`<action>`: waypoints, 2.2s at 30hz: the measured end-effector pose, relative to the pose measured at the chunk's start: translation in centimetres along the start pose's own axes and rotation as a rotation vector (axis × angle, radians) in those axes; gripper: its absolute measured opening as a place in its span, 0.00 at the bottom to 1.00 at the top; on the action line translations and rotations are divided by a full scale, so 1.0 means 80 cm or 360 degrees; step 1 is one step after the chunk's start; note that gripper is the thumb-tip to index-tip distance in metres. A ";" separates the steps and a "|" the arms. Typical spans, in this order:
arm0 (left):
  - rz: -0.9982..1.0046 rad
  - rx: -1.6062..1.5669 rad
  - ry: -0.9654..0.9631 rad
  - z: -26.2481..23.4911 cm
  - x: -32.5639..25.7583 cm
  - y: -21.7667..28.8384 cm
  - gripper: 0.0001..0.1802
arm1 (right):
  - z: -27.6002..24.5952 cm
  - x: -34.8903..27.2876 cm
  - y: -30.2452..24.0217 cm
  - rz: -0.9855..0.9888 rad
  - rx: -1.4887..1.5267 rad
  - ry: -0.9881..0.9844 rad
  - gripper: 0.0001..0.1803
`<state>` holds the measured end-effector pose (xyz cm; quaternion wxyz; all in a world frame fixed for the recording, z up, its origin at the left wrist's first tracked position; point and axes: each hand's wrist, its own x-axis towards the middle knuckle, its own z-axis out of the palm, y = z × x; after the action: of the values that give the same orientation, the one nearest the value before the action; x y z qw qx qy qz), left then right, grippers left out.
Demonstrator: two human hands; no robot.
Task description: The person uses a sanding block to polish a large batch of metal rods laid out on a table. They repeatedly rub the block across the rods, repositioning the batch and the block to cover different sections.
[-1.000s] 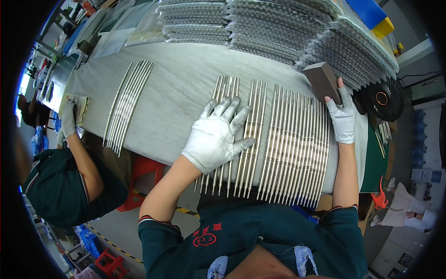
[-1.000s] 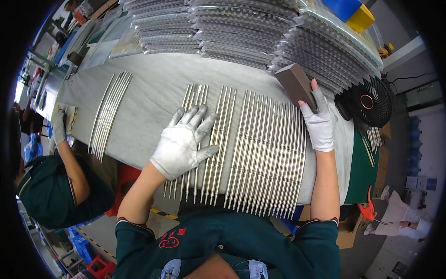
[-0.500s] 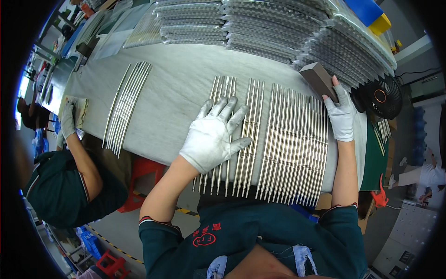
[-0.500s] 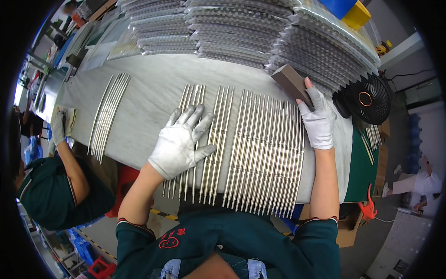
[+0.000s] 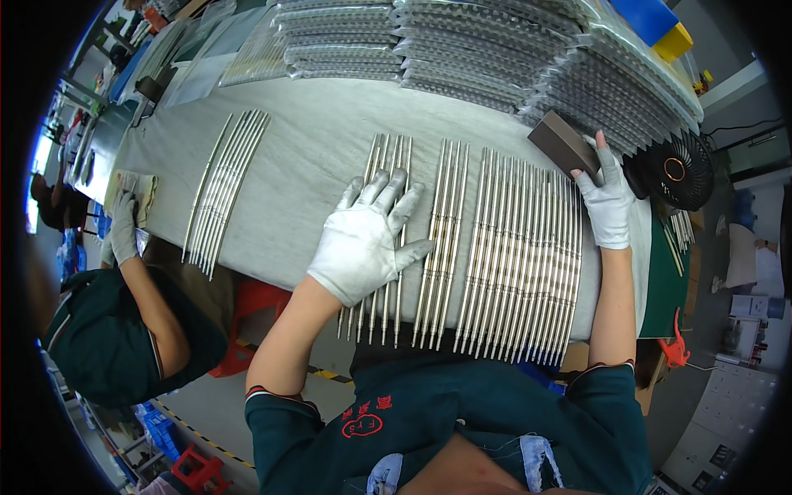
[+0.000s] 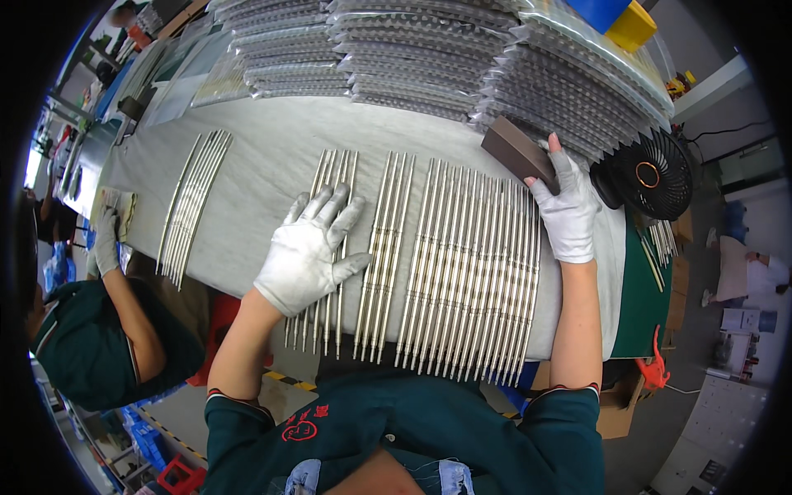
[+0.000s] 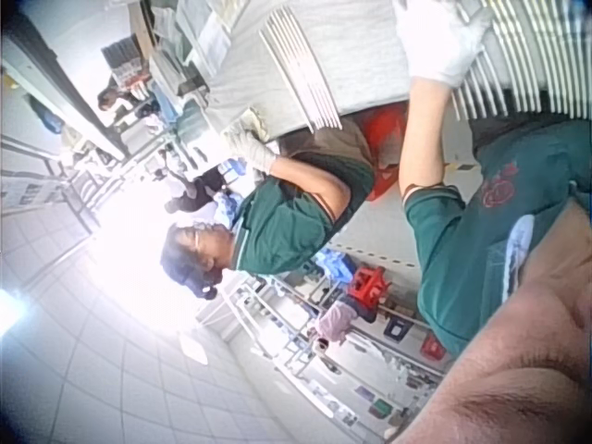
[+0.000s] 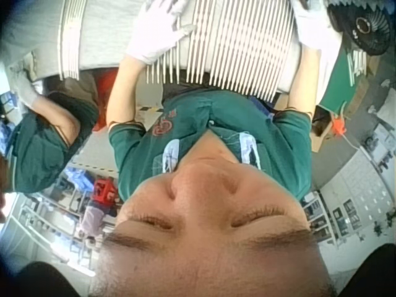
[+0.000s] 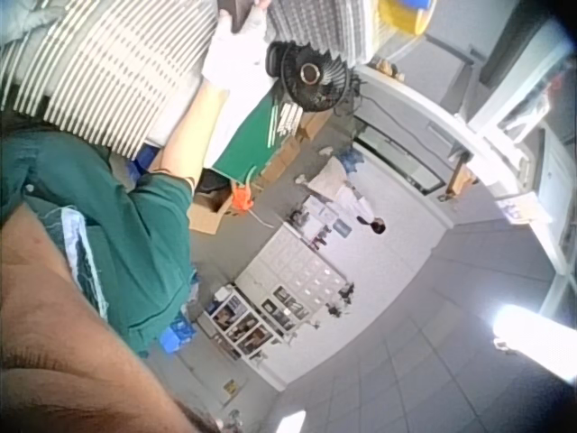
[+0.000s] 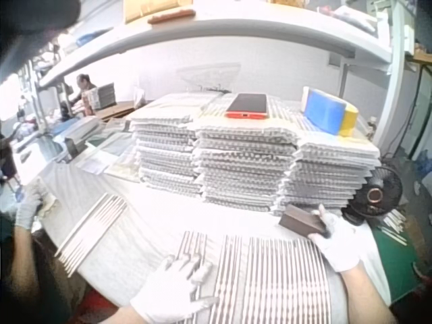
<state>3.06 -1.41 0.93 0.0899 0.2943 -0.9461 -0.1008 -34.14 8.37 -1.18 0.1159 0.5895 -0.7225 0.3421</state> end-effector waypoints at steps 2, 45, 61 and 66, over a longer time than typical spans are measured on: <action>-0.0004 0.0000 0.0014 -0.001 -0.002 -0.003 0.40 | -0.002 0.001 -0.001 -0.0024 0.0001 0.0000 0.42; -0.0268 0.0141 -0.0023 -0.018 -0.028 -0.039 0.39 | -0.005 0.001 -0.001 0.0175 -0.0132 -0.0217 0.40; -0.0084 0.0191 -0.0010 0.002 0.008 0.006 0.51 | 0.021 0.091 -0.176 0.0143 0.0732 -0.1008 0.31; -0.0087 0.0151 -0.0024 0.004 0.009 0.004 0.50 | 0.062 0.097 -0.184 -0.0267 0.0561 -0.1060 0.30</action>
<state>2.25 -1.52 0.78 0.0659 0.3232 -0.9421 -0.0605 -21.45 -1.81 4.88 -0.2006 0.7362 -0.6000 0.2402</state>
